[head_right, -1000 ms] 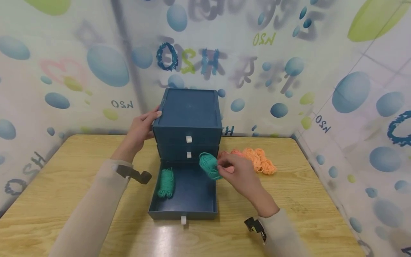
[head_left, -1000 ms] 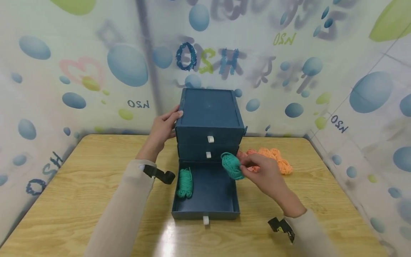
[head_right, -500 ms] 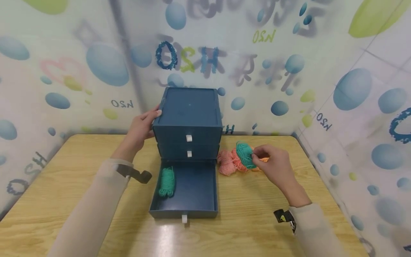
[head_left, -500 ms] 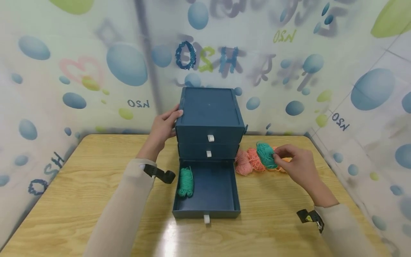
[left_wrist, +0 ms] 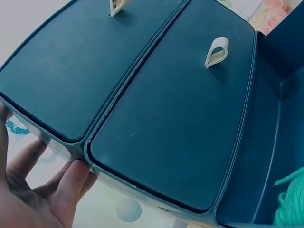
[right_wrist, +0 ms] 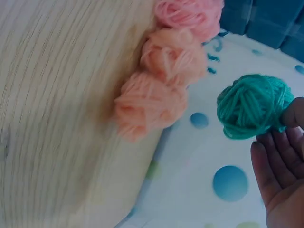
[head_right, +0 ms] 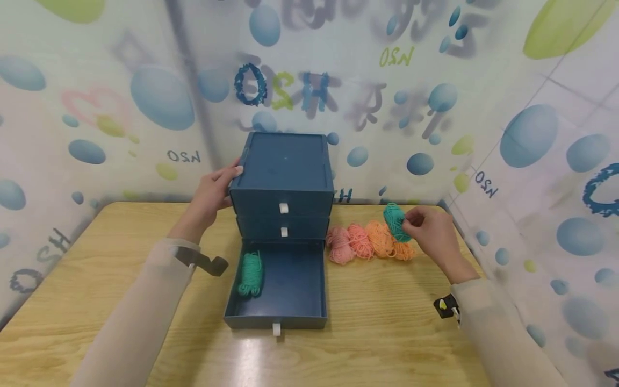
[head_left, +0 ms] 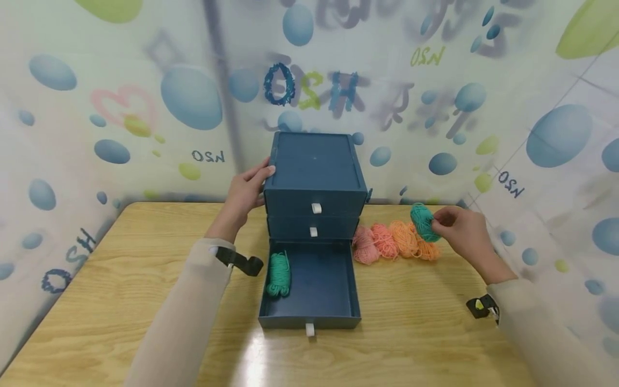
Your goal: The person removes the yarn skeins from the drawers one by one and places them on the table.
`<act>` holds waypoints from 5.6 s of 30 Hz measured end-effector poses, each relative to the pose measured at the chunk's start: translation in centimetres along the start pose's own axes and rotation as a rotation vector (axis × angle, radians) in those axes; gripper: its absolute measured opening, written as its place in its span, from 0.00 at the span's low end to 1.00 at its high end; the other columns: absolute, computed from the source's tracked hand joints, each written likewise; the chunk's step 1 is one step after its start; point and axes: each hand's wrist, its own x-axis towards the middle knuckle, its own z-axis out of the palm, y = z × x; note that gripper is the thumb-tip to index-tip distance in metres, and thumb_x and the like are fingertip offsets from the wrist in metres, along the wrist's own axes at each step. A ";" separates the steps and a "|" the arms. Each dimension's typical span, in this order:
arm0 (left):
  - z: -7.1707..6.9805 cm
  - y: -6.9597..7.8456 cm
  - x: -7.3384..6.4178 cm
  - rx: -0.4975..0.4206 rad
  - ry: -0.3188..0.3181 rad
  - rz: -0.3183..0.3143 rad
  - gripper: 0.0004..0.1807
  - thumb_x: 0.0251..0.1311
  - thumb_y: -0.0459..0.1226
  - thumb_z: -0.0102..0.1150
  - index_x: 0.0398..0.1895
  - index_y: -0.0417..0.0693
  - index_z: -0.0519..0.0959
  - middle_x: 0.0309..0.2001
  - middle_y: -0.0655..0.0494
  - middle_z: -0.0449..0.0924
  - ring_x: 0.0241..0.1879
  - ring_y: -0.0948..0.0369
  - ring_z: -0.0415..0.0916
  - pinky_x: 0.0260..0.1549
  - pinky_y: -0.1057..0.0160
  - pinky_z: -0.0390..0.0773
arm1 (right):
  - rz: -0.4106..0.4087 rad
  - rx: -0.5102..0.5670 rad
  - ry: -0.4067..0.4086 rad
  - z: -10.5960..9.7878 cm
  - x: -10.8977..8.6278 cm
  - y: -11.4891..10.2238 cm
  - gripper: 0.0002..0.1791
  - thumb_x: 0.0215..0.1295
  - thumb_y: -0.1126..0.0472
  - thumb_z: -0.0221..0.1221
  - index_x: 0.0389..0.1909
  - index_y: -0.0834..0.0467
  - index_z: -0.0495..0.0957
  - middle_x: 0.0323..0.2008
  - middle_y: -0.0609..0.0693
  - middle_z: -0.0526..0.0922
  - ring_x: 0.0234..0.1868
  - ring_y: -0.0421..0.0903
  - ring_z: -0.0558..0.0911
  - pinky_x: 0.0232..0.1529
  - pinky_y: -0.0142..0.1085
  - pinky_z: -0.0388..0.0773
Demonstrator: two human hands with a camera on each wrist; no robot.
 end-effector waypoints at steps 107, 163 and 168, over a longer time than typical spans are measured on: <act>0.3 0.1 -0.2 -0.036 0.013 -0.017 0.30 0.69 0.56 0.56 0.74 0.74 0.67 0.78 0.57 0.61 0.74 0.53 0.66 0.67 0.49 0.75 | -0.143 0.302 -0.690 14.6 -1.5 -22.0 0.16 0.67 0.56 0.66 0.54 0.57 0.84 0.47 0.54 0.88 0.46 0.47 0.87 0.44 0.40 0.83; 0.2 -0.2 0.0 -0.025 0.018 -0.005 0.30 0.69 0.57 0.56 0.74 0.75 0.66 0.78 0.57 0.61 0.74 0.53 0.66 0.68 0.49 0.74 | -0.270 0.263 -0.405 9.6 -2.9 -18.3 0.05 0.61 0.66 0.65 0.37 0.56 0.85 0.37 0.49 0.88 0.34 0.39 0.86 0.37 0.30 0.83; 0.1 -0.2 0.0 -0.022 0.019 -0.006 0.30 0.69 0.58 0.55 0.74 0.75 0.65 0.79 0.58 0.60 0.74 0.53 0.66 0.68 0.49 0.74 | -0.216 0.272 -0.395 7.8 -3.1 -16.4 0.07 0.58 0.69 0.64 0.36 0.56 0.85 0.35 0.49 0.87 0.30 0.36 0.82 0.34 0.29 0.80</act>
